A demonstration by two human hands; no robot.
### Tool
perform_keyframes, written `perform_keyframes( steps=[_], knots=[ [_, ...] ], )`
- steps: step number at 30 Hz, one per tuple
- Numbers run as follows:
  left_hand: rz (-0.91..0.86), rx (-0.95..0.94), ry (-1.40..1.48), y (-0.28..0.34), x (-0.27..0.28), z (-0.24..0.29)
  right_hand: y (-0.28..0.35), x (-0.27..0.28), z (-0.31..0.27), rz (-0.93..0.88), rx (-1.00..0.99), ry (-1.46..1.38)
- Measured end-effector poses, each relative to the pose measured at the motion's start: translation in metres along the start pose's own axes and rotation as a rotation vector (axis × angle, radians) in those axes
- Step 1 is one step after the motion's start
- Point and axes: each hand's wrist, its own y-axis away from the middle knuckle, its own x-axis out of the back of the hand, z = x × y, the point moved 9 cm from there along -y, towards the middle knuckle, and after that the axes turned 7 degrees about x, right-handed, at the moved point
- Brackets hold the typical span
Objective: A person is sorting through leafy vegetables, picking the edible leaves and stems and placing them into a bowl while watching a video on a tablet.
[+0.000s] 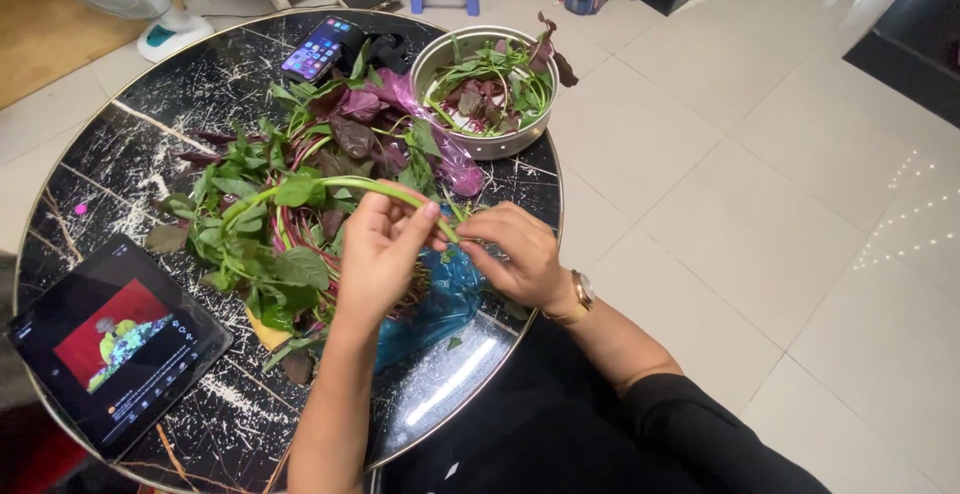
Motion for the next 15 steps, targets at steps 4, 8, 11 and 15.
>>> perform_keyframes(
  steps=[4, 8, 11, 15],
  knots=[
    [0.025, -0.024, -0.055, 0.000, -0.003, -0.004, -0.007, 0.003, -0.016, -0.029, 0.093, 0.105],
    [0.076, -0.025, -0.116, -0.001, -0.003, -0.003, -0.007, 0.004, -0.026, -0.059, 0.230, 0.244],
    [0.076, 0.013, -0.123, -0.004, -0.003, -0.011, -0.008, 0.004, -0.031, -0.062, 0.300, 0.308],
    [0.077, 0.039, -0.039, -0.008, -0.002, -0.021, -0.012, 0.003, -0.034, -0.078, 0.344, 0.328]
  ],
)
